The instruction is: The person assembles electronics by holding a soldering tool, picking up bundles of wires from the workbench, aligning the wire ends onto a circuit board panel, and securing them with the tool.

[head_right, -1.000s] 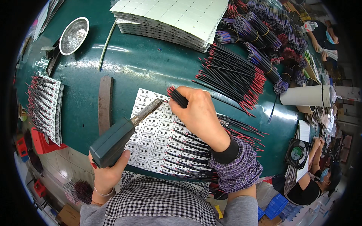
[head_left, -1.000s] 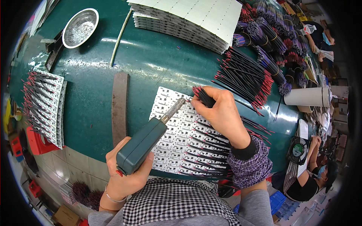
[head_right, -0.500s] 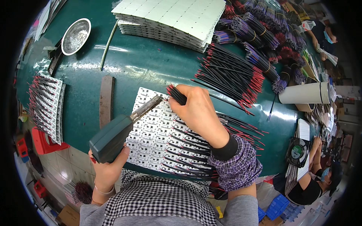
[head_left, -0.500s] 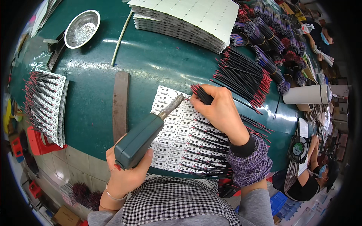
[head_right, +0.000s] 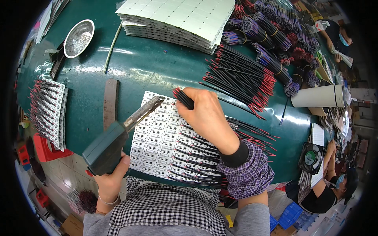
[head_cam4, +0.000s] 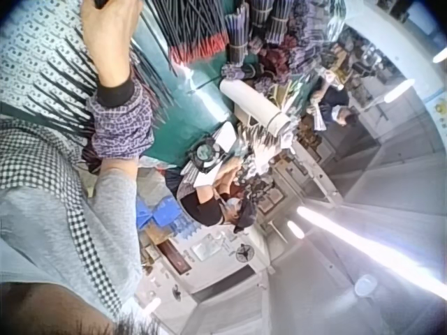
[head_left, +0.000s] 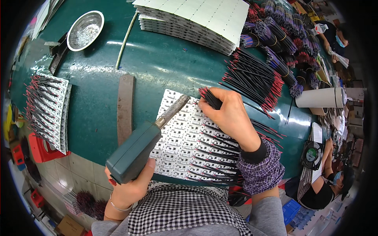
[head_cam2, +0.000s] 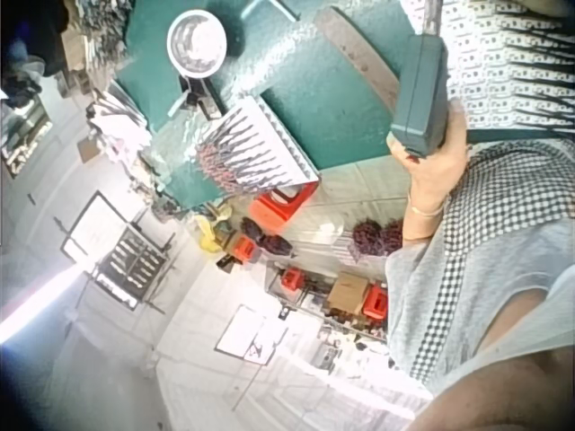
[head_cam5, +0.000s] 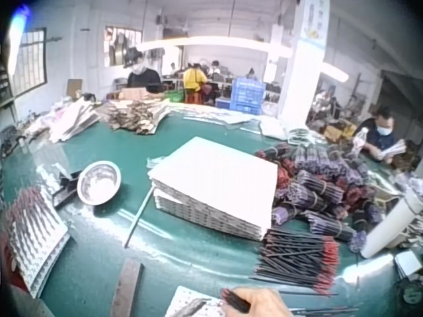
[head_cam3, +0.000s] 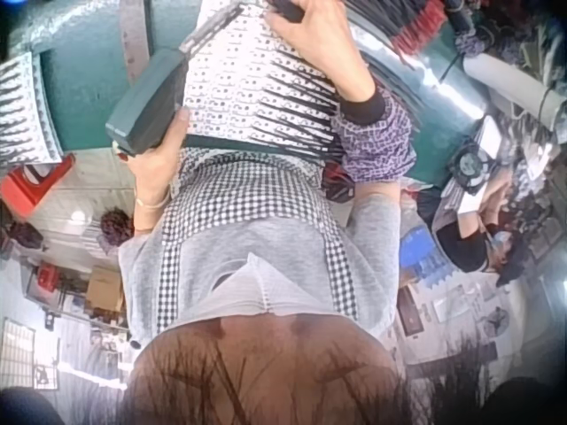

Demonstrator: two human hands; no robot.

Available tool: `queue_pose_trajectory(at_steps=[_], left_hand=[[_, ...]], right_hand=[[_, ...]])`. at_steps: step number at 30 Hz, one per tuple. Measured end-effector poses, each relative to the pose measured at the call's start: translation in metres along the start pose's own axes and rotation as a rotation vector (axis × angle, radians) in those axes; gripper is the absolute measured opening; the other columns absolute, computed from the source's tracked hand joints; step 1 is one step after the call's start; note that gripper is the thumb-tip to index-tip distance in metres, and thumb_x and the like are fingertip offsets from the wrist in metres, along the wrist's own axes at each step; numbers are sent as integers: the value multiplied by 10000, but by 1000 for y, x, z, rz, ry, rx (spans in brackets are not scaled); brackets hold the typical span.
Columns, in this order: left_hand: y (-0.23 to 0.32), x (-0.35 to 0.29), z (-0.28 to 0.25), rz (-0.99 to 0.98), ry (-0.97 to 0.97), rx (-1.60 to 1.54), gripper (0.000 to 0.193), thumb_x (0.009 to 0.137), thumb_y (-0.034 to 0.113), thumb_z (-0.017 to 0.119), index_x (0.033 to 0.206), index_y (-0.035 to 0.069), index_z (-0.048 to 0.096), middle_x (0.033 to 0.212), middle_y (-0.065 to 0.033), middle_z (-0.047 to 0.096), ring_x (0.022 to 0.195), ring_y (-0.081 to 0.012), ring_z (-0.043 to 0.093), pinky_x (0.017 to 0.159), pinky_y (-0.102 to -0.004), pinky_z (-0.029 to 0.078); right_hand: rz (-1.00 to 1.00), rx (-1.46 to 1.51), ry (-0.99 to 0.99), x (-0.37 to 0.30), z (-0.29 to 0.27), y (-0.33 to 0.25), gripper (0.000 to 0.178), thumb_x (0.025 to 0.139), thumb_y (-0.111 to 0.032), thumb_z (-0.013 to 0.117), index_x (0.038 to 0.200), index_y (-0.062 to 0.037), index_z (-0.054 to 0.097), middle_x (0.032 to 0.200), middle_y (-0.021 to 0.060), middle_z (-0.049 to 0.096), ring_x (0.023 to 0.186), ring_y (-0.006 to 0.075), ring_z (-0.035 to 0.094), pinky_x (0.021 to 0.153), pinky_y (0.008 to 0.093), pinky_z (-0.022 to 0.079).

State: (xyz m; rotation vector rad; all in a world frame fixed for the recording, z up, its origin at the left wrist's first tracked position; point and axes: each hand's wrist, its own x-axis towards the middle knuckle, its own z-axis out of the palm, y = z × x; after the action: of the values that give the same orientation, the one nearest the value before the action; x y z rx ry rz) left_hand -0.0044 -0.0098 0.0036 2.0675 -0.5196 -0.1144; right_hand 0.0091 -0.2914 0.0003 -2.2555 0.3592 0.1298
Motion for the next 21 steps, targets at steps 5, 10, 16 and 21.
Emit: queue_pose_trajectory(at_steps=[5,10,16,21], left_hand=[[5,-1,1,-255,90,-244,243,791,60,796,1007,-33,731,871,-107,740,715,-168,700,633,-292,547],[7,-1,0,-326,93,-314,255,791,51,799,1017,-41,727,902,-115,747,744,-163,706,655,-289,554],[5,-4,0,-331,90,-291,257,785,38,802,1016,-42,724,889,-107,742,734,-161,696,652,-290,548],[-6,-14,-4,-284,47,-301,366,795,-14,782,1144,-35,673,1000,-107,730,837,-150,680,725,-277,538]], right_hand=[[-232,34,117,-9,4,10,167,900,-78,681,966,68,633,845,190,540,804,347,543,742,395,452],[-191,0,201,-26,-1,-2,191,894,-49,696,1043,58,644,867,156,538,831,318,568,758,387,462],[-213,103,210,-30,10,-3,199,880,-59,715,1052,34,679,916,150,599,833,329,626,744,396,492],[-224,58,167,-25,17,5,190,842,-54,733,1004,38,696,866,161,641,775,354,643,697,404,499]])
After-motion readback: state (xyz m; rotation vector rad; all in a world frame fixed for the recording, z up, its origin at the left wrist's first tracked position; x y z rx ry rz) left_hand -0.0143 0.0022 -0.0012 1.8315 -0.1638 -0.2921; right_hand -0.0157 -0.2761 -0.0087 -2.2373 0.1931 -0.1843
